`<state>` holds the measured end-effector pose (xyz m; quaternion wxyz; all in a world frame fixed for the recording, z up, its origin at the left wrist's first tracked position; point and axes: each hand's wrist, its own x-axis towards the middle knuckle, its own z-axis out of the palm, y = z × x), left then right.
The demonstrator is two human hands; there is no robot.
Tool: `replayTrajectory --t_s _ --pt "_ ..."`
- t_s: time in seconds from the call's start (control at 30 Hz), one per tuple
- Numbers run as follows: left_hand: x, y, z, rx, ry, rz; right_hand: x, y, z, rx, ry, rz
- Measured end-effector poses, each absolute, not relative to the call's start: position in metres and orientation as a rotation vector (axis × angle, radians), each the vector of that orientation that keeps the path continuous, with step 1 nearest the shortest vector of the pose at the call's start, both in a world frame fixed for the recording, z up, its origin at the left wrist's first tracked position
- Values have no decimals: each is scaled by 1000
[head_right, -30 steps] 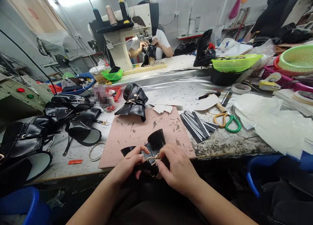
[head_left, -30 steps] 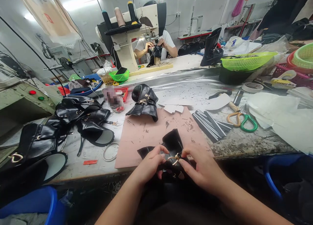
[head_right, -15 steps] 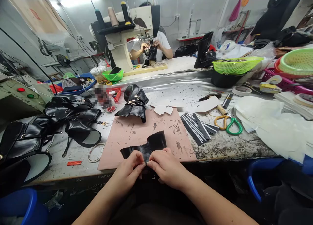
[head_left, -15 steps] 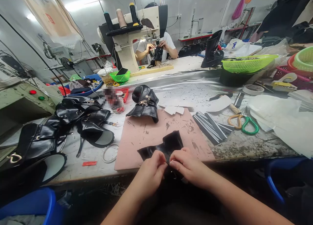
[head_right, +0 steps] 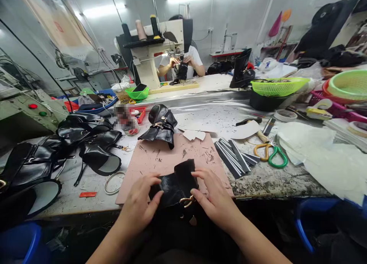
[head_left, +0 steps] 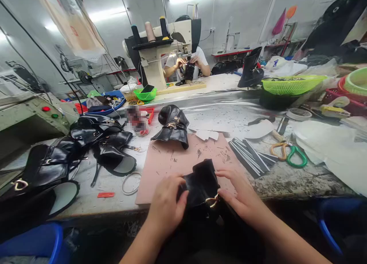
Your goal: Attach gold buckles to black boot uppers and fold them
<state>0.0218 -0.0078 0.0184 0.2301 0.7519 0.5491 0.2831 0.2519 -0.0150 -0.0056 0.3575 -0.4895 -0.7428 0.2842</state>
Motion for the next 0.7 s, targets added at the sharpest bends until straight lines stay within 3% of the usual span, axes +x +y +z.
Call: replayTrajectory --t_s 0.1,0.17,0.3,0.43,0.7 --pt "5 3 9 1809 1651 756 251 -31 8 -1084 -2181 860" --pt "1 8 5 1394 1474 778 242 -41 15 -880 -2442 892" --pt "17 22 18 869 1148 1050 224 -43 16 -727 -2654 392" --pt "31 55 37 920 1154 1172 227 -32 18 -879 -2509 -2" --pt "8 127 5 1140 1481 1291 273 -8 26 -929 -2443 -95"
